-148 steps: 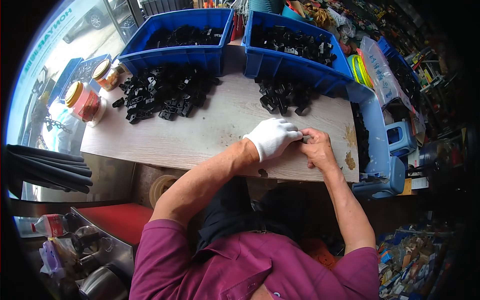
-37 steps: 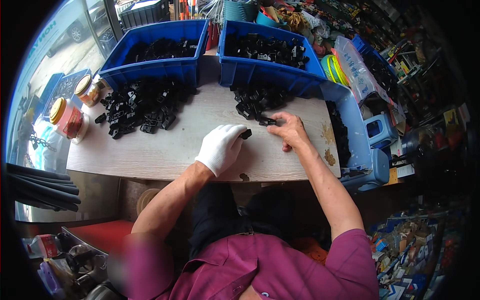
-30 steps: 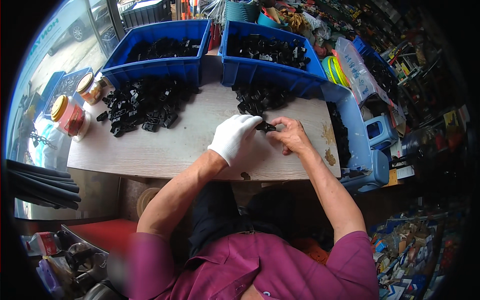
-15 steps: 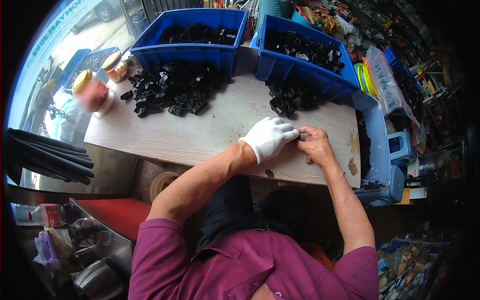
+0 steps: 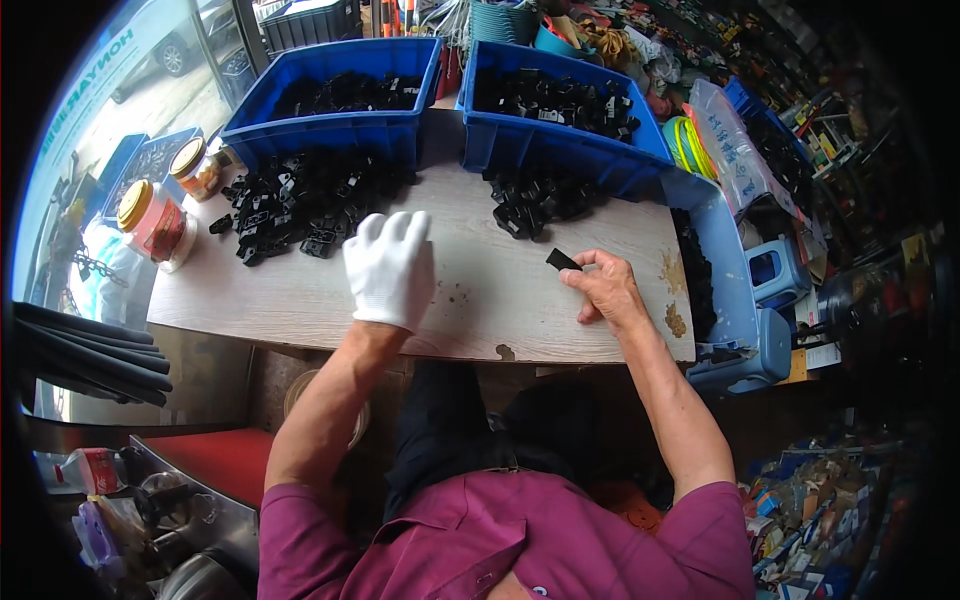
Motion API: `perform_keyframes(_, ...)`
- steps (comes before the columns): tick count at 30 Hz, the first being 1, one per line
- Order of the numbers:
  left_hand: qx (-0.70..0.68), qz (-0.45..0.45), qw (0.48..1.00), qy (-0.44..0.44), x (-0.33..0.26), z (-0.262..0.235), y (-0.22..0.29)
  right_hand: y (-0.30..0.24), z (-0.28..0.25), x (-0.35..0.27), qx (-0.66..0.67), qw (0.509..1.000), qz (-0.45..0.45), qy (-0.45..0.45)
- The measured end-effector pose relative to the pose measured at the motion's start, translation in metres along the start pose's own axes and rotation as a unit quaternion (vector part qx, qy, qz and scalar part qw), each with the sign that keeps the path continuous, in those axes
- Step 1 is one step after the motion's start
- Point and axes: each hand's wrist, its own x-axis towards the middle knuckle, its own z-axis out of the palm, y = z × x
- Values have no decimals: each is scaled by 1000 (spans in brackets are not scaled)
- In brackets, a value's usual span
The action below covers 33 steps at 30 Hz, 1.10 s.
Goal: Sorting and inspecting small black plastic hardware components on a workbench from storage bins.
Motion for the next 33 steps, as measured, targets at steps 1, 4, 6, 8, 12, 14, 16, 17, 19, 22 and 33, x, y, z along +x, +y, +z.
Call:
perform_keyframes(1,40,-13,999,-10,0,-4,-19,0,-7,0,25,999,10,18)
perform_keyframes(4,128,-18,989,-69,-14,1,-54,3,-34,15,88,991,28,98)
perform_keyframes(6,114,-6,991,-67,-16,5,-56,0,-64,32,136,972,23,192)
perform_keyframes(8,24,17,999,-18,-17,12,-52,1,-96,49,181,935,-13,305)
perform_keyframes(12,-114,56,989,-71,-14,16,-33,0,-109,62,143,903,-3,405)
perform_keyframes(14,-135,46,987,-69,-11,20,-30,-1,-95,67,98,934,8,342)
perform_keyframes(16,-159,38,984,-66,-8,25,-30,-2,-77,71,55,960,-14,275)
perform_keyframes(17,-151,35,987,-50,-6,26,-31,-2,-69,75,40,969,-26,244)
perform_keyframes(19,-142,31,989,-35,-4,31,-34,-3,-56,84,9,975,-53,215)
perform_keyframes(22,-119,1,991,-60,-8,37,-41,-11,-42,98,-28,978,-71,196)
perform_keyframes(33,-97,30,987,-121,0,25,-32,-16,-29,127,-144,973,-85,160)
